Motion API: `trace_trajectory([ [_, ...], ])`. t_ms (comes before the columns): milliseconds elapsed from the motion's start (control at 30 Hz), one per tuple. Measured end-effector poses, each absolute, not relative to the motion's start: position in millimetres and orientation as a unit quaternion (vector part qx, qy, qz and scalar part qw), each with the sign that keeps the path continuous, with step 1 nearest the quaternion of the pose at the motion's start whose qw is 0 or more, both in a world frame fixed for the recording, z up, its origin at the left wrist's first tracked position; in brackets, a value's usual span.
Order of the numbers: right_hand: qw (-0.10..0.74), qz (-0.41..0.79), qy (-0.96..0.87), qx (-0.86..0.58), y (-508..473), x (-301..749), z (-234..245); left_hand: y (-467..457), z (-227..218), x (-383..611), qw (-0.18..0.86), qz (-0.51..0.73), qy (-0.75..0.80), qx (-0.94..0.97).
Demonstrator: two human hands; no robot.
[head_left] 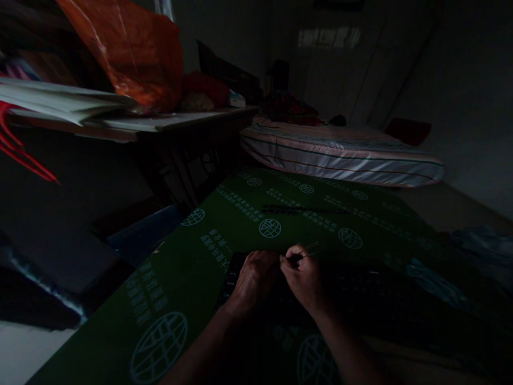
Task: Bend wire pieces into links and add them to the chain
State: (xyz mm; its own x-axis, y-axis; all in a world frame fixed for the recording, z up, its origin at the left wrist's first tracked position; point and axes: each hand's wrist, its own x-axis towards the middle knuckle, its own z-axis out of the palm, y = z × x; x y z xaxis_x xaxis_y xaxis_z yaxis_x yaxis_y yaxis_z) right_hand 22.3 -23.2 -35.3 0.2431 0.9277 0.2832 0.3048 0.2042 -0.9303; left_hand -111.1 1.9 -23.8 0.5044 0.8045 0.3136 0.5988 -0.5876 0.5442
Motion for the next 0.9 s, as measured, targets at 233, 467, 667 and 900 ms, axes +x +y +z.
trace_trajectory([
  [233,0.581,0.267,-0.574,-0.512,-24,22,-36,-1,-18,-114,0.248,0.326,0.456,0.790],
  [467,0.592,0.273,-0.565,-0.506,-21,24,-43,1,-18,-115,0.360,0.361,0.447,0.735],
  [667,0.581,0.328,-0.529,-0.524,-23,26,-35,1,-12,-116,0.415,0.353,0.472,0.693],
  [900,0.565,0.303,-0.563,-0.521,-24,28,-31,-1,-11,-115,0.483,0.414,0.493,0.593],
])
